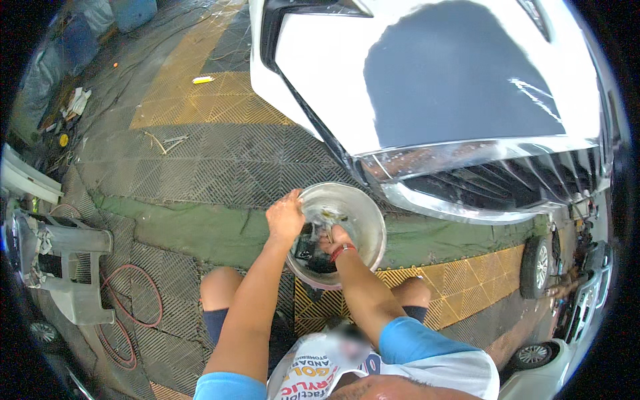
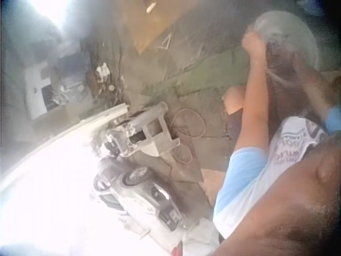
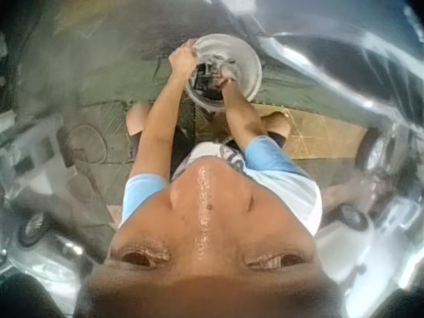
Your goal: The person kneels in front of a white car and scrubs the front bumper with a sponge, repeatedly dipping it into a bucket of water. Another person is visible in the background working on the car's wheel area.
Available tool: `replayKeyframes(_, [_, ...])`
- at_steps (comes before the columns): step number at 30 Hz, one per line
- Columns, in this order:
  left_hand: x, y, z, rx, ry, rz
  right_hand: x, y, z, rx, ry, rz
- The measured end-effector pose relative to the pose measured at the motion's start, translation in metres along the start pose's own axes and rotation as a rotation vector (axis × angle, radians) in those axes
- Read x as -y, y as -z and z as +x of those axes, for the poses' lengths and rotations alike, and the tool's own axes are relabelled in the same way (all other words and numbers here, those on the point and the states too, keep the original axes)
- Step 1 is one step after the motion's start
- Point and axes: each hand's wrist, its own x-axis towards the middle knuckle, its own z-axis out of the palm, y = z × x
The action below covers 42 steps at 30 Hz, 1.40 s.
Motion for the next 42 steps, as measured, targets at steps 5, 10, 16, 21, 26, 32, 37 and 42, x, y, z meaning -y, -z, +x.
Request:
replayKeyframes(5, [0.016,0.002,-0.001,0.000,-0.009,0.043,0.084,-0.134,-0.193,0.095,0.419,-0.415])
replayKeyframes(10, [0.002,0.002,0.000,0.018,0.004,0.039,0.217,-0.234,-0.409,-0.133,1.984,-1.537])
replayKeyframes(16, [-0.005,-0.002,-0.005,0.048,0.000,-0.027,0.311,-0.230,-0.508,-0.791,2.122,-2.585])
replayKeyframes(21, [0.014,-0.006,-0.004,-0.031,-0.005,-0.085,0.294,-0.143,-0.588,-1.009,1.581,-2.729])
replayKeyframes(26, [0.006,0.000,-0.005,-0.004,-0.006,-0.073,0.301,-0.178,-0.526,-0.753,1.866,-2.560])
replayKeyframes(32, [0.004,-0.008,-0.007,-0.025,-0.007,-0.133,0.304,-0.252,-0.455,-0.720,1.832,-2.722])
replayKeyframes(37, [0.006,0.009,-0.004,0.021,0.060,-0.104,0.299,-0.225,-0.495,-0.832,1.824,-2.703])
replayKeyframes(42, [-0.001,0.006,-0.007,0.030,0.047,-0.080,0.299,-0.273,-0.426,-0.896,1.797,-2.822])
